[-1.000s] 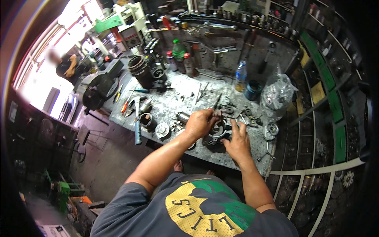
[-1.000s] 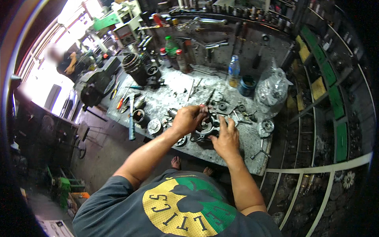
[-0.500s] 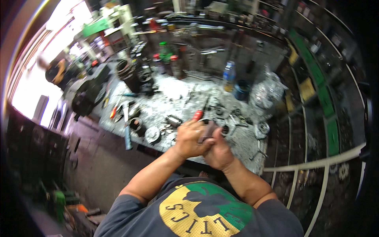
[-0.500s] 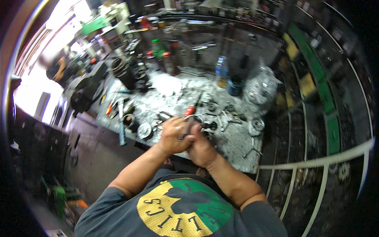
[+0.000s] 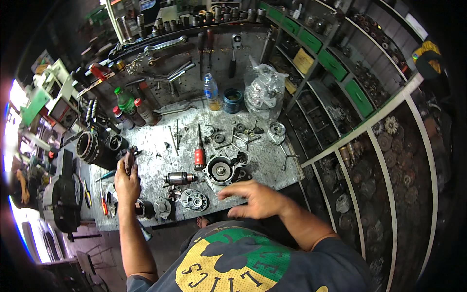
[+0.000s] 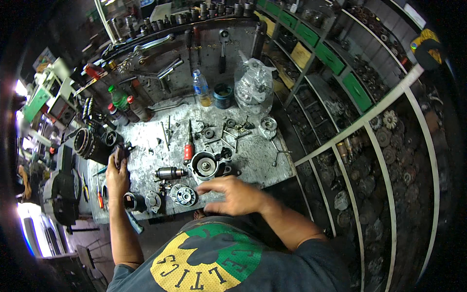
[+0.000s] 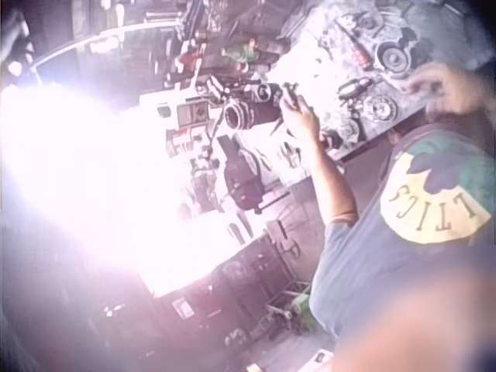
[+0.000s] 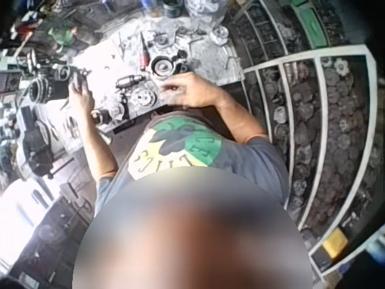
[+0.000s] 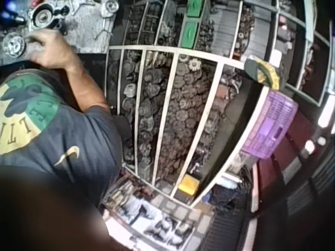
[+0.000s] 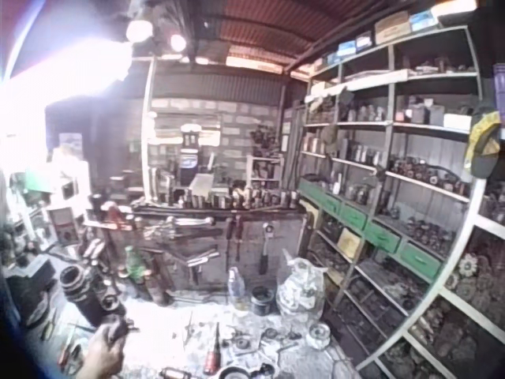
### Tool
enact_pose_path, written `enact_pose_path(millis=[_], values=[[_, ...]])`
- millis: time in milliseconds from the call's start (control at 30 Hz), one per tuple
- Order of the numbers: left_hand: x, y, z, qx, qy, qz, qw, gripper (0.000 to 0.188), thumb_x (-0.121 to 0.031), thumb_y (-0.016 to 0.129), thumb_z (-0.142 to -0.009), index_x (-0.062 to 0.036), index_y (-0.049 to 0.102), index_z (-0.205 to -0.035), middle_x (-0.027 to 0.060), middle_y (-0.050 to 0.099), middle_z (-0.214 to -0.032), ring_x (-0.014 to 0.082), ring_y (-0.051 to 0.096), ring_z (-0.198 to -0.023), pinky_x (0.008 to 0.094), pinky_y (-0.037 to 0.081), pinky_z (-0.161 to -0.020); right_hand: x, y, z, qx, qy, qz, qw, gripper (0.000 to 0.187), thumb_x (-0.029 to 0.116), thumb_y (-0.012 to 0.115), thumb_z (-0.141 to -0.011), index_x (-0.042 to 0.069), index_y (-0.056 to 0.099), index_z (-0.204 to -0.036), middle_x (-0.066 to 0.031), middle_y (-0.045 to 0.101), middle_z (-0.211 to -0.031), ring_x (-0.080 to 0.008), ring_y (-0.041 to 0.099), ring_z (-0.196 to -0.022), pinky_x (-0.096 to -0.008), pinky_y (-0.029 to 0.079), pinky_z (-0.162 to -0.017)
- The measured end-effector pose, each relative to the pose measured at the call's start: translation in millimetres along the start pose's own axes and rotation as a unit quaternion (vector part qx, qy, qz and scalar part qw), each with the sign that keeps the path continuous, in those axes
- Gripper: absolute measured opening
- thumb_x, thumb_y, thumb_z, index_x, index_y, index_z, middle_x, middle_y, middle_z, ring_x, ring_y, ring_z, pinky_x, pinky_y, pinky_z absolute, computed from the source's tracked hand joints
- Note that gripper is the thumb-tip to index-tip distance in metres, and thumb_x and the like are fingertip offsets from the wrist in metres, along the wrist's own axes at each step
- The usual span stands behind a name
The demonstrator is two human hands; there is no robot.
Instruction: The person assembles a mechanical component on a workbench, inserting a cylindrical part into a housing, adding a gear, and securing it with a bolt. They handle multiple small parts and tools, including a screwdriver, while other people work in the background.
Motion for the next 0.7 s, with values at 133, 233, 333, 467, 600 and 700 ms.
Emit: enact_pose_path(millis=[133, 233, 333, 467, 600, 700], values=[[61.2, 29.4, -15.5, 0.172, -0.045, -0.149, 0.973, 0.052, -0.033, 0.079, -0.099, -0.0030, 0.068, -0.141, 0.0243, 0.071, -0.136, 0.0439, 0.067, -0.126, 0.0531, 0.052, -0.108, -14.8, -59.0, 16.9, -0.164, 0.122, -0.003, 0.979, 0.034, 0.010, 0.082, -0.097, -0.003, 0.074, -0.128, -0.0124, 0.081, -0.117, -0.0201, 0.076, -0.109, -0.0362, 0.060, -0.098], [68.8, 48.1, -6.4, 0.246, -0.066, -0.238, 0.937, 0.084, -0.046, 0.088, -0.089, -0.0063, 0.058, -0.156, 0.0224, 0.051, -0.165, 0.0422, 0.045, -0.153, 0.0553, 0.038, -0.126, -22.7, -100.1, 22.3, -0.261, 0.147, 0.078, 0.951, 0.023, 0.010, 0.078, -0.101, -0.001, 0.078, -0.120, -0.0109, 0.082, -0.109, -0.0175, 0.076, -0.102, -0.0345, 0.059, -0.092], [37.9, 43.0, 8.0, 0.168, -0.052, -0.089, 0.980, 0.079, -0.039, 0.090, -0.089, -0.0003, 0.061, -0.151, 0.0242, 0.050, -0.165, 0.0446, 0.049, -0.150, 0.0507, 0.041, -0.126, -62.9, -130.5, 6.5, -0.278, 0.203, 0.114, 0.932, 0.022, 0.013, 0.076, -0.102, 0.001, 0.079, -0.121, -0.0112, 0.082, -0.109, -0.0169, 0.075, -0.099, -0.0342, 0.059, -0.088], [-16.7, 35.3, 62.8, 0.080, 0.001, 0.045, 0.996, 0.054, -0.016, 0.087, -0.092, -0.0018, 0.067, -0.141, 0.0227, 0.053, -0.162, 0.0427, 0.053, -0.149, 0.0494, 0.044, -0.124, -157.4, -144.2, -62.4, -0.211, 0.182, 0.176, 0.944, 0.028, 0.014, 0.077, -0.098, 0.002, 0.078, -0.124, -0.0175, 0.081, -0.113, -0.0288, 0.077, -0.101, -0.0415, 0.060, -0.089], [-49.1, 48.9, 115.6, 0.097, -0.044, 0.076, 0.991, 0.043, -0.009, 0.087, -0.089, -0.0036, 0.074, -0.130, 0.0218, 0.060, -0.156, 0.0424, 0.057, -0.145, 0.0498, 0.046, -0.121, -263.3, -121.9, -130.0, -0.044, 0.161, 0.323, 0.932, 0.034, 0.014, 0.071, -0.097, 0.005, 0.077, -0.130, -0.0209, 0.075, -0.125, -0.0399, 0.073, -0.112, -0.0494, 0.059, -0.098], [-62.4, 55.5, 140.9, 0.125, -0.101, 0.062, 0.985, 0.044, -0.009, 0.087, -0.088, -0.0035, 0.074, -0.130, 0.0210, 0.062, -0.153, 0.0415, 0.060, -0.142, 0.0482, 0.048, -0.119, -317.7, -106.5, -155.1, 0.048, 0.181, 0.367, 0.911, 0.044, 0.017, 0.073, -0.097, 0.009, 0.072, -0.141, -0.0181, 0.072, -0.133, -0.0392, 0.069, -0.123, -0.0491, 0.057, -0.105]])
Point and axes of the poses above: each hand's wrist, its own z-axis away from the middle knuckle, its own y-axis out of the palm, x = y × z, the point moved 9 cm from there along -z, towards the middle knuckle
